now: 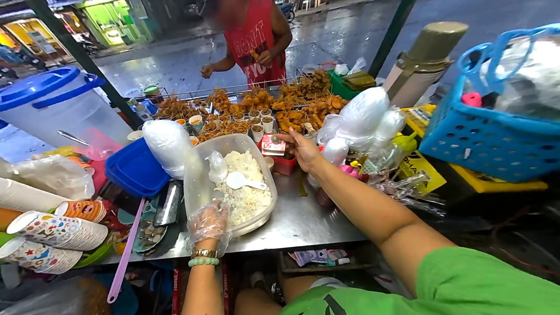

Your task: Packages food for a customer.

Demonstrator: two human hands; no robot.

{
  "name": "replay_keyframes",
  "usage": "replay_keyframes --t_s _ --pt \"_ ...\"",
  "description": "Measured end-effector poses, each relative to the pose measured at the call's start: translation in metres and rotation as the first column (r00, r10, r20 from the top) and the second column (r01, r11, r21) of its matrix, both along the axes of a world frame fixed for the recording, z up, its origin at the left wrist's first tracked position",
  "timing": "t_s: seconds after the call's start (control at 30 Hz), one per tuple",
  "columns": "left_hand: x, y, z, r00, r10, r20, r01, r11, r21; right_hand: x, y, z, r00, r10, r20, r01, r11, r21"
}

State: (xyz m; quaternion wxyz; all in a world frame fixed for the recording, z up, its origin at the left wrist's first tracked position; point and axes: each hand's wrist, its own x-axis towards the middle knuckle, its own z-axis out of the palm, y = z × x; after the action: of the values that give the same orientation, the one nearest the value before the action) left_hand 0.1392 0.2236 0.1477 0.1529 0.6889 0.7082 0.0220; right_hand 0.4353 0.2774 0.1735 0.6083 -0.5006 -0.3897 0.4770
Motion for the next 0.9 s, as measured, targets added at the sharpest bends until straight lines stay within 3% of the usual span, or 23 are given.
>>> replay_keyframes --t_s 0.33,0.6,0.9 --pt "-0.001 -0.004 0.007 1.000 0.016 -0.007 -0.016 0.999 -0.027 0.001 0.022 0.032 1.000 0.018 0.020 -0.020 0.992 0.128" --pt "-0.005 -0.004 -0.004 0.995 0.024 0.096 -0.024 1.000 0.004 0.017 0.059 0.031 0.998 0.047 -0.032 -0.049 0.998 -0.040" --pt "0.001 -0.005 -0.003 0.990 0.013 0.143 -0.011 1.000 -0.017 0.058 0.116 0.021 0.994 -0.094 0.054 0.099 0.988 -0.114"
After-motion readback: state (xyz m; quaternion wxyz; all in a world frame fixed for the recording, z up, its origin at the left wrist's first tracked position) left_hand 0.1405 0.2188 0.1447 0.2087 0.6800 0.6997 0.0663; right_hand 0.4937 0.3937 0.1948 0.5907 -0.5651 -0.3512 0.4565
